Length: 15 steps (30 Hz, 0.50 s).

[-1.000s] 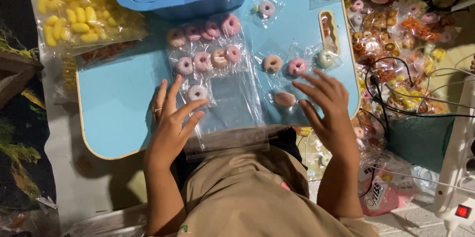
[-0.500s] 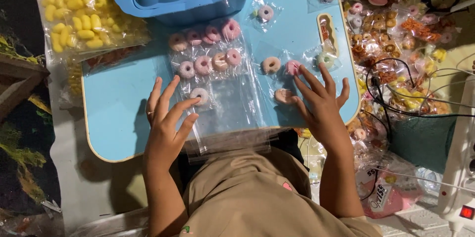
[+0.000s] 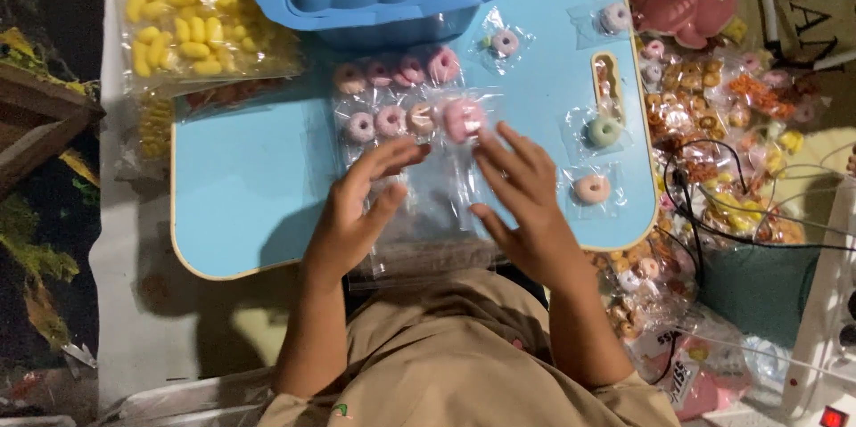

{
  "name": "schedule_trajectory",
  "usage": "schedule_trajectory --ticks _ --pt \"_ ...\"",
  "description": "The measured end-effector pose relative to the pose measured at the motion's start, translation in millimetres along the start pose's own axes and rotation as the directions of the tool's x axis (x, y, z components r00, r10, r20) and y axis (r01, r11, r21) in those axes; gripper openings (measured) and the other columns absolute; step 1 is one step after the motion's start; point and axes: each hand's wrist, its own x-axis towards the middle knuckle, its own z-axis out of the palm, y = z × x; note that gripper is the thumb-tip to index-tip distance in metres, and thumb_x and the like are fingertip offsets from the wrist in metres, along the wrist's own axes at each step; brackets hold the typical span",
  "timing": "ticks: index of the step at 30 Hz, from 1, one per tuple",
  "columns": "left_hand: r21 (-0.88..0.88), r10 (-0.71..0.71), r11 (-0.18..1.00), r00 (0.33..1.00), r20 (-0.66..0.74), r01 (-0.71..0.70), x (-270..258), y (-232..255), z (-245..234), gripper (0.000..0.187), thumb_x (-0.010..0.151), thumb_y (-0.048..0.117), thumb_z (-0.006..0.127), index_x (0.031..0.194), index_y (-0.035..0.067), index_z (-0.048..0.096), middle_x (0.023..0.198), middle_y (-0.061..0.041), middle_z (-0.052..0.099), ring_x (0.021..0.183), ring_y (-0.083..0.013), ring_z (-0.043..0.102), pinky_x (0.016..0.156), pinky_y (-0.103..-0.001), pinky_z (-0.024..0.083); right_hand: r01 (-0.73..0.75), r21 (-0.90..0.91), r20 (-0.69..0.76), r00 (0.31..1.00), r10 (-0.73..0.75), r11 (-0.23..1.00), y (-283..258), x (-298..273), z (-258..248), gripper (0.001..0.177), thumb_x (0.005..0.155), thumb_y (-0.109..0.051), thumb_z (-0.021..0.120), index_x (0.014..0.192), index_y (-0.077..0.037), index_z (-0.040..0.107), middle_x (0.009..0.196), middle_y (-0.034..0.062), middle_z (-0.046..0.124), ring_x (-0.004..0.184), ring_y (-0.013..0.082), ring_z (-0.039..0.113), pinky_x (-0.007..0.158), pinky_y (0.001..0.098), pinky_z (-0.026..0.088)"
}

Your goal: Manually packing small donut-shaped snacks into individual compartments of a plastic packaging sheet.

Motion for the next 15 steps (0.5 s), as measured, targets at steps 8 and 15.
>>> schedule_trajectory --ticks 8,15 --pt "-0.187 0.124 0.966 0.958 -0.259 -0.176 44.2 -5.1 -9.3 0.048 0.099 0.027 0.072 0.138 0.004 0.053 0.120 -0.013 0.071 0.110 -0.0189 0.070 0.101 -0.036 0.055 0.147 0.090 0.006 0.989 -0.148 0.985 -22.2 41.6 16.4 0.044 0.094 -0.007 0.074 0.136 -0.011 0.066 0.153 0.0098 0.054 0.148 0.0410 0.041 0.120 0.0544 0.032" --pt "-0.023 0.261 0.958 0.900 -0.350 -0.286 65.0 -29.5 -45.3 0.043 0.099 0.025 0.075 0.133 0.005 0.058 0.114 -0.008 0.071 0.106 -0.0145 0.069 0.100 -0.032 0.055 -0.044 -0.007 -0.003 0.999 0.044 0.999 -13.7 34.4 4.5 0.049 0.095 0.001 0.069 0.142 -0.011 0.060 0.158 0.0158 0.046 0.149 0.0418 0.038 0.120 0.0558 0.032"
